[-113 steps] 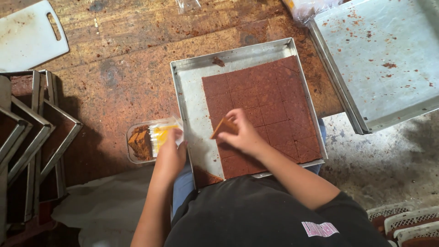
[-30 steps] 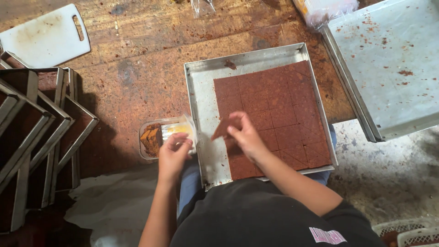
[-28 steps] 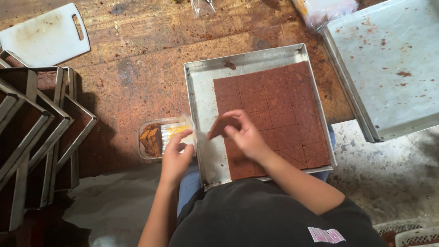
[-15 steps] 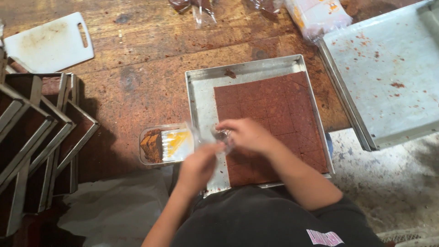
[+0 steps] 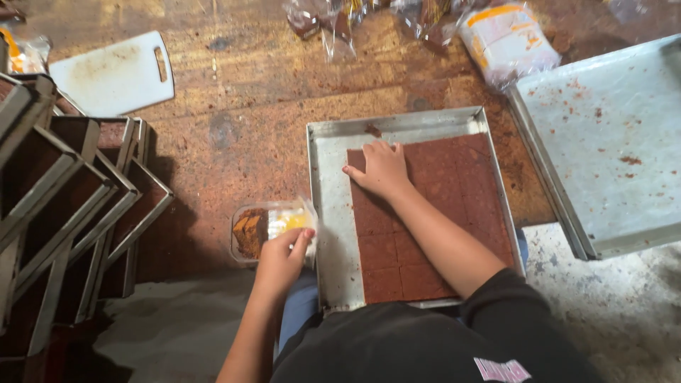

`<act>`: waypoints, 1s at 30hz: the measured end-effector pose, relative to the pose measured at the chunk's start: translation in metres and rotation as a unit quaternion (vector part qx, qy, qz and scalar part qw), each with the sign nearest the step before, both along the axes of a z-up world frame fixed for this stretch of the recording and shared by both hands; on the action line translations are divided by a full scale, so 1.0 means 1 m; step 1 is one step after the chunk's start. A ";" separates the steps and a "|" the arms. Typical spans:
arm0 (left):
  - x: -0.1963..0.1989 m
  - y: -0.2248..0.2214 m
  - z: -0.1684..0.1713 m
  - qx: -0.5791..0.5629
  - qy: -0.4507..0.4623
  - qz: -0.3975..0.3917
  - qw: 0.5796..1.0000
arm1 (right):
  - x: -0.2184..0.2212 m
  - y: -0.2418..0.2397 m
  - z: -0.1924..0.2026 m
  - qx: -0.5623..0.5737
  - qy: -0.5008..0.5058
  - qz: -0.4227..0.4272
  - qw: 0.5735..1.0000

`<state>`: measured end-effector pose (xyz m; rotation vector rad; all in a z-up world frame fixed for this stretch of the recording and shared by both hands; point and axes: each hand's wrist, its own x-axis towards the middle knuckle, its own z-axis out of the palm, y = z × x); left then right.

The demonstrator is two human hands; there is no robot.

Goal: The person picks up square brownies from a metal tray by hand and places them into a clear plastic container one by one.

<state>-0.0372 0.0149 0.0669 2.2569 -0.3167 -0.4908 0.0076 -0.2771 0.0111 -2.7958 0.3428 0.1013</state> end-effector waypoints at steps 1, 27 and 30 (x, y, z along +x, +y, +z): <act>0.001 -0.001 -0.006 -0.002 -0.003 0.001 1.000 | 0.009 -0.005 0.001 -0.002 -0.003 0.001 1.000; -0.007 -0.017 0.000 -0.124 0.002 0.010 0.992 | -0.166 0.010 0.015 0.223 0.009 -0.231 0.947; -0.015 -0.030 0.003 -0.153 -0.072 -0.034 0.985 | -0.157 0.006 0.043 0.375 -0.235 -0.246 0.862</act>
